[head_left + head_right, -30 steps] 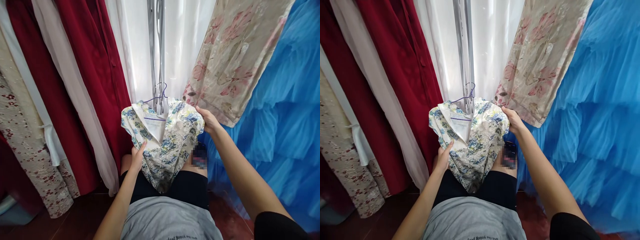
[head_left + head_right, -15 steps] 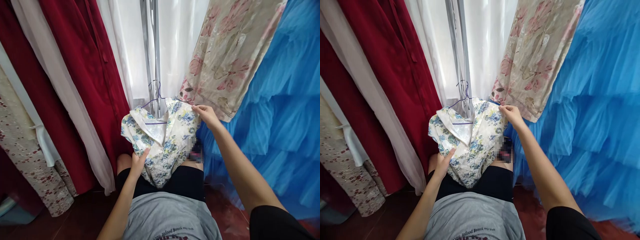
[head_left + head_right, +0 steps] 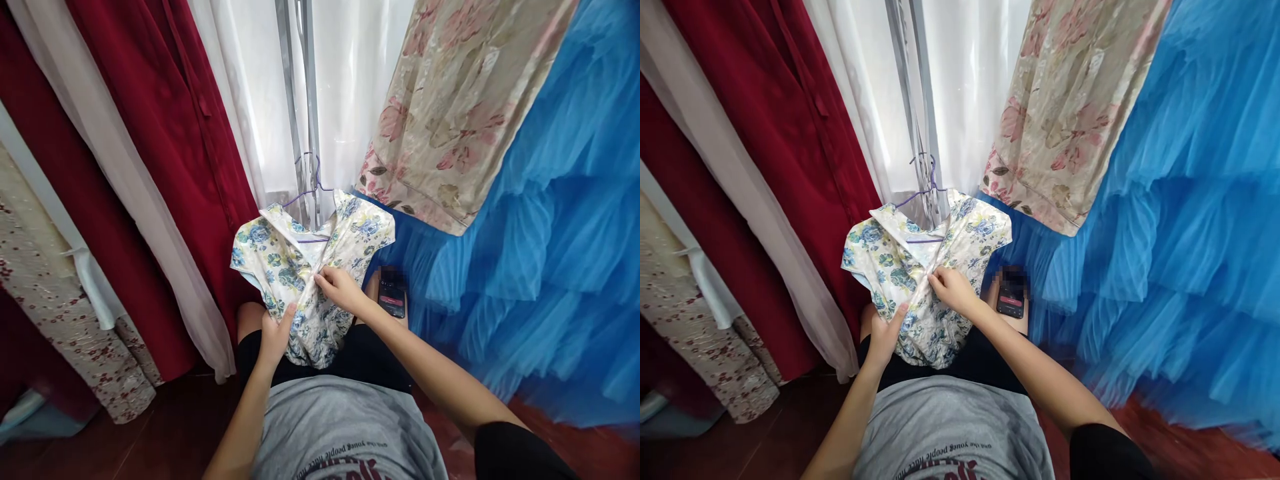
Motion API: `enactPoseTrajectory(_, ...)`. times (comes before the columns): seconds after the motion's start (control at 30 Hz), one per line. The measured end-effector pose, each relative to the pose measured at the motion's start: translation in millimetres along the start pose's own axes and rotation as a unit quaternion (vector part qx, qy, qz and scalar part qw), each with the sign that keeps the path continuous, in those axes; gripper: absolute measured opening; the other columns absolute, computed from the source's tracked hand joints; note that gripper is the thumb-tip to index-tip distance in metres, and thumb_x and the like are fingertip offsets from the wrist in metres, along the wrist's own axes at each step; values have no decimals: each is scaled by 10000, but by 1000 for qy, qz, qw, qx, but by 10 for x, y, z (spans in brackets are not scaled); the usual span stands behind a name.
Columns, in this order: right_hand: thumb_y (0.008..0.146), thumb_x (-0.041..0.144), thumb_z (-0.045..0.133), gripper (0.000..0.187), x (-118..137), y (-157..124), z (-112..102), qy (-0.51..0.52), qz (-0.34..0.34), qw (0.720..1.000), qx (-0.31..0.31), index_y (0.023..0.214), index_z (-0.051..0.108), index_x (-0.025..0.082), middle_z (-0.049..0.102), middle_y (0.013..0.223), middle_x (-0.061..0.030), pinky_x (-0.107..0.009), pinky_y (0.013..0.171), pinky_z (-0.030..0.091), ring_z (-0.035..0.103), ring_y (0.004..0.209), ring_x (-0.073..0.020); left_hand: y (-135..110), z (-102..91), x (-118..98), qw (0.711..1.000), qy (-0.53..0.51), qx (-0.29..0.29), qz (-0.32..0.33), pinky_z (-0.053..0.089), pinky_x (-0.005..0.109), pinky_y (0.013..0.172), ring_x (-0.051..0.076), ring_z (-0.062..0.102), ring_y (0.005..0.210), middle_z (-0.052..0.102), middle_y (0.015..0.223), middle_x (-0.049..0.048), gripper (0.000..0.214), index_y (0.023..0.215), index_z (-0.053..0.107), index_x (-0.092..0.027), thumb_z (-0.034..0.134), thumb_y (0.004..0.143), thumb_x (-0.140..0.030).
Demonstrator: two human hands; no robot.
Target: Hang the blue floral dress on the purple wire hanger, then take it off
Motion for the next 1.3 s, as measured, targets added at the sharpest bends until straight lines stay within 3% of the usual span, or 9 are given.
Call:
enactPoseTrajectory(0.27, 957, 336, 515, 234, -81, -109, 54, -120, 9, 992, 26, 765, 561, 210, 657, 699, -34, -276, 582, 254, 556, 630, -177, -102, 163, -27, 1000, -8, 1, -1, 499, 415, 1058, 321, 635, 1229, 740, 1177, 126, 439, 1140, 717, -153, 800, 778, -388)
enactPoseTrajectory(0.4, 892, 264, 540, 235, -85, -239, -21, -143, -31, 988, 43, 665, 547, 203, 623, 634, -20, -279, 578, 242, 527, 594, -163, -51, 62, -30, 999, 34, -20, 11, 499, 426, 1040, 320, 654, 1169, 730, 1154, 135, 416, 1117, 702, -152, 767, 807, -423)
enactPoseTrajectory(0.57, 918, 248, 500, 243, -83, -519, -159, -148, -104, 981, 73, 698, 592, 199, 626, 607, -11, -273, 601, 260, 531, 559, -146, -136, -141, -82, 964, 133, -156, 171, 446, 433, 1082, 295, 564, 1255, 546, 1362, 157, 631, 1313, 495, -199, 783, 784, -385)
enactPoseTrajectory(0.67, 918, 258, 509, 243, -28, -599, -192, -160, -104, 979, 75, 699, 595, 200, 640, 617, -20, -272, 593, 259, 544, 559, -149, -255, 123, -80, 952, 178, -61, 241, 431, 437, 1088, 294, 562, 1238, 567, 1292, 141, 619, 1257, 502, -215, 814, 738, -346)
enactPoseTrajectory(0.77, 927, 272, 509, 239, 71, -618, -201, -174, -113, 974, 91, 716, 596, 199, 635, 620, -23, -273, 581, 249, 532, 551, -149, -314, 512, -52, 955, 195, 81, 206, 481, 384, 974, 257, 644, 1041, 670, 1056, 89, 392, 1153, 569, -235, 741, 815, -330)
enactPoseTrajectory(0.87, 949, 285, 493, 249, 120, -548, -302, -193, -150, 964, 105, 745, 602, 194, 620, 636, -32, -277, 583, 251, 505, 553, -150, -313, 765, -126, 941, 239, 131, 199, 481, 326, 847, 229, 653, 896, 676, 883, 60, 59, 924, 600, -240, 588, 913, -296)
enactPoseTrajectory(0.9, 956, 285, 485, 255, 113, -485, -371, -202, -165, 960, 103, 751, 603, 190, 620, 658, -41, -279, 589, 258, 501, 565, -153, -306, 826, -160, 932, 262, 149, 202, 472, 307, 801, 216, 647, 839, 664, 831, 51, 83, 862, 586, -238, 546, 926, -273)
enactPoseTrajectory(1.1, 1012, 323, 411, 331, 85, 367, -940, -249, -213, 944, 28, 804, 616, 168, 599, 770, -84, -289, 655, 308, 498, 661, -181, -292, 1028, -363, 834, 438, 254, 218, 380, 277, 631, 185, 622, 682, 661, 775, 43, 112, 848, 573, -223, 488, 885, -161)
enactPoseTrajectory(1.3, 1000, 316, 434, 298, 366, 1086, -1246, -235, -197, 942, -139, 818, 620, 170, 604, 779, -89, -313, 656, 285, 512, 701, -208, -410, 1141, -447, 718, 564, 334, 232, 402, 308, 639, 257, 680, 772, 704, 905, 121, 206, 986, 613, -173, 478, 847, -101)
Point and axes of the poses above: each hand's wrist, its own y-axis towards the middle knuckle, its own z-axis out of the palm, x = y × z, the point moved 5 cm from there along y, towards the middle knuckle
